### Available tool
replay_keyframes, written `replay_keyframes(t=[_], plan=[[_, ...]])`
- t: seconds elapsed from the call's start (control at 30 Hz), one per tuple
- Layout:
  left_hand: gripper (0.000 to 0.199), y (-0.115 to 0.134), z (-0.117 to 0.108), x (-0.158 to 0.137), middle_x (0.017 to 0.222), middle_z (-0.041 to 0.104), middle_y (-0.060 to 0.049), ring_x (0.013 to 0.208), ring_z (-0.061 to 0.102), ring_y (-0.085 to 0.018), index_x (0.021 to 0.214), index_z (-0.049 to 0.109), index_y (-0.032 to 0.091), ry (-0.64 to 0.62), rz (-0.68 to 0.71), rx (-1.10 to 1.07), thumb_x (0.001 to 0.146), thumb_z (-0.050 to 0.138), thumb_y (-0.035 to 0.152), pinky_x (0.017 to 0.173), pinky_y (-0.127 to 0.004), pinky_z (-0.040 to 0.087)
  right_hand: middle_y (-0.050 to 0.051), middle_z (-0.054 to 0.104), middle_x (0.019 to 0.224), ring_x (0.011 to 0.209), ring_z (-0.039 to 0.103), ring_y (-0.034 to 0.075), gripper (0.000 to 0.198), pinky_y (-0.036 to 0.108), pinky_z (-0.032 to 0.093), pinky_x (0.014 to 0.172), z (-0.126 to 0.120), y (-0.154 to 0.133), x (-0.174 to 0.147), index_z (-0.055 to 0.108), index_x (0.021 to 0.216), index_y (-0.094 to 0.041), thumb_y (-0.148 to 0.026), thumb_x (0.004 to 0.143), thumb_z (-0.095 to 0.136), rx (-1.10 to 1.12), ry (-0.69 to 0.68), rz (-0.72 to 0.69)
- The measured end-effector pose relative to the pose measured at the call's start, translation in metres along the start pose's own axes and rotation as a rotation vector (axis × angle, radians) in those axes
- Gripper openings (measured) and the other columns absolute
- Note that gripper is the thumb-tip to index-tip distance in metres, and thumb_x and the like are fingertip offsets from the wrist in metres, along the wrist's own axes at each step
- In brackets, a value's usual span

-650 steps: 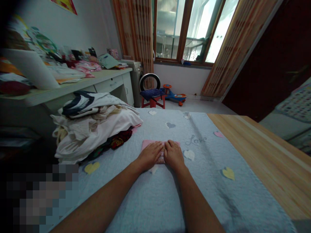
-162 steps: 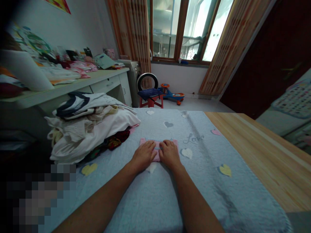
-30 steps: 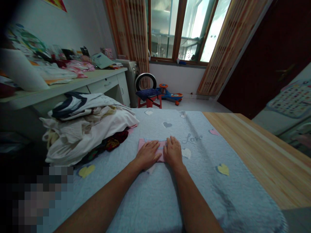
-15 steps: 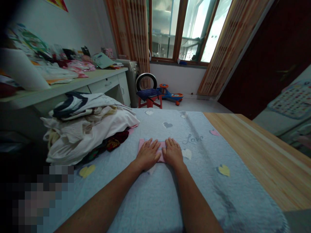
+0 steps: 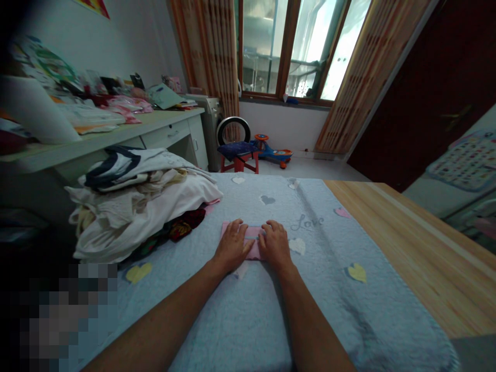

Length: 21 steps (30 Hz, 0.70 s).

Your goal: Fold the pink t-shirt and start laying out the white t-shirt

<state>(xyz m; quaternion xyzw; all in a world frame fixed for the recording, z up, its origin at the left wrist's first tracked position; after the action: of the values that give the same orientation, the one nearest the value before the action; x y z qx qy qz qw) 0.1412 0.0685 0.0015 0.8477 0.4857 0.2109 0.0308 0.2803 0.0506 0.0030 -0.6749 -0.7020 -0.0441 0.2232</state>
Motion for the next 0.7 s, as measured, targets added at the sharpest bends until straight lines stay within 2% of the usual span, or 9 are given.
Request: replay_keyframes(t=[0.13,0.3,0.5,0.7], plan=[[0.027,-0.001,-0.008,0.000,0.111,0.058,-0.012,0.109,0.052,-0.028,0.107,0.059,0.015,-0.012,-0.019,0.065,0.093,0.055,0.037,0.100,-0.044,0.041,0.011,0.062,0.114,0.108,0.052,0.025,0.020,0.036,0.039,0.099,0.004,-0.010,-0.001,0.067,0.103,-0.018,-0.025,0.089,0.055,-0.024,-0.088,-0.021],[0.024,-0.001,-0.009,-0.003,0.106,0.059,-0.012,0.105,0.052,-0.028,0.106,0.060,0.016,-0.015,0.000,0.102,0.093,0.055,0.035,0.098,-0.043,0.042,0.011,0.060,0.119,0.112,0.051,0.025,0.025,0.035,0.037,0.103,0.004,-0.010,-0.001,0.064,0.111,-0.017,-0.025,0.089,0.054,-0.052,-0.092,0.005],[0.033,-0.004,-0.001,-0.005,0.123,0.059,-0.014,0.118,0.051,-0.028,0.119,0.059,0.015,-0.007,0.021,0.115,0.094,0.052,0.036,0.105,-0.042,0.039,0.013,0.057,0.135,0.124,0.049,0.026,0.036,0.038,0.032,0.110,0.011,-0.007,0.000,0.061,0.123,-0.017,-0.027,0.091,0.051,-0.081,-0.126,-0.001],[0.049,-0.010,0.009,-0.007,0.144,0.050,-0.016,0.138,0.040,-0.033,0.136,0.054,0.016,-0.049,0.008,0.140,0.096,0.046,0.044,0.115,-0.047,0.029,0.013,0.052,0.143,0.132,0.046,0.027,0.042,0.040,0.027,0.114,0.015,-0.006,-0.001,0.056,0.133,-0.017,-0.029,0.094,0.047,-0.111,-0.166,-0.005]])
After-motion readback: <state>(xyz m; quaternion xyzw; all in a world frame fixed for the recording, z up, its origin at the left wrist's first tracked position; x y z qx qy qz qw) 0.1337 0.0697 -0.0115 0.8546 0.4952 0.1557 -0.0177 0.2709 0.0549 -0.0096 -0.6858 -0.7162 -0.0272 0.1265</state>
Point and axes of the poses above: each hand's wrist, its own x-axis towards the middle knuckle, its own z-axis out of the palm, y = z × x, the point moved 7 cm from there along x, towards the middle knuckle
